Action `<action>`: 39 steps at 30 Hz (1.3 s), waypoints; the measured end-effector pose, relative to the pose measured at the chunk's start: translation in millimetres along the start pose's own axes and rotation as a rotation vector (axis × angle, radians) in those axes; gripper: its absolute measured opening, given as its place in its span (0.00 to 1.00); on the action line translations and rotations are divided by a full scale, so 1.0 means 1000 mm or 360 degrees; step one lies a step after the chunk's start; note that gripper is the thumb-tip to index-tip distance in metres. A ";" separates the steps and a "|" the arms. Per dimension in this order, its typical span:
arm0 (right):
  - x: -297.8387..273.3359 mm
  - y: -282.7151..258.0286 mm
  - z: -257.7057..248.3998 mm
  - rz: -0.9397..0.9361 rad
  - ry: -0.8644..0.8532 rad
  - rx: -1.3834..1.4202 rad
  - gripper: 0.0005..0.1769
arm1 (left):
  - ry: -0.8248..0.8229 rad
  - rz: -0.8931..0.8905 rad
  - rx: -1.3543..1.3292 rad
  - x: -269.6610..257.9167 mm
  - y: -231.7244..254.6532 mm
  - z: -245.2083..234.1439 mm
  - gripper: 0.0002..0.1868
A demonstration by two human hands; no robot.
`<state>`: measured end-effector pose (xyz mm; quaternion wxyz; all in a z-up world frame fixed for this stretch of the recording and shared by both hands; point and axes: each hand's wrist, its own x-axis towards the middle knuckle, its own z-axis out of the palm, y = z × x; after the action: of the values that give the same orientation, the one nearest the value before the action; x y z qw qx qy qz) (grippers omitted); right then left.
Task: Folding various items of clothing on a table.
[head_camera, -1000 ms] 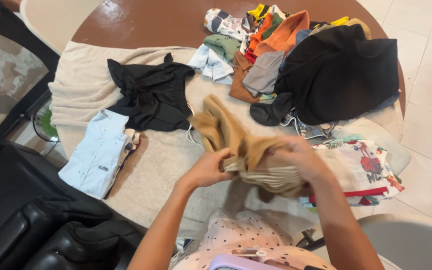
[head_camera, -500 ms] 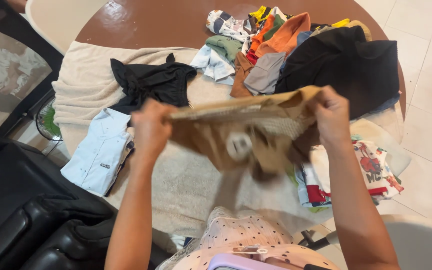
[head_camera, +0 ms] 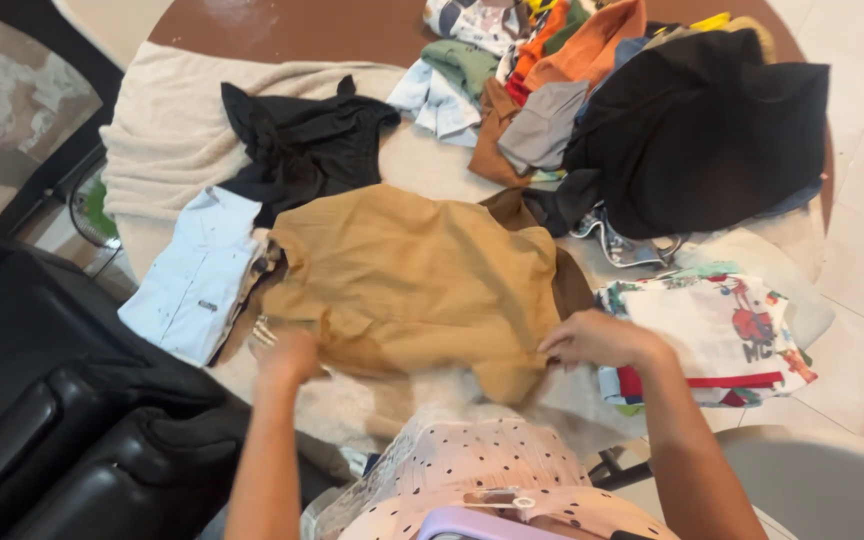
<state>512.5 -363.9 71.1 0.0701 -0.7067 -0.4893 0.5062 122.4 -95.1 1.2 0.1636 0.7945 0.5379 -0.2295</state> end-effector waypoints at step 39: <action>0.084 -0.027 0.136 -0.0303 0.1348 -0.0856 0.38 | 0.1092 0.0095 -0.0094 -0.001 0.120 0.051 0.38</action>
<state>390.1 -339.8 -32.4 0.1237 -0.7952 -0.5932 0.0227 224.2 -165.6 -40.0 0.0029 0.8356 0.5447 0.0716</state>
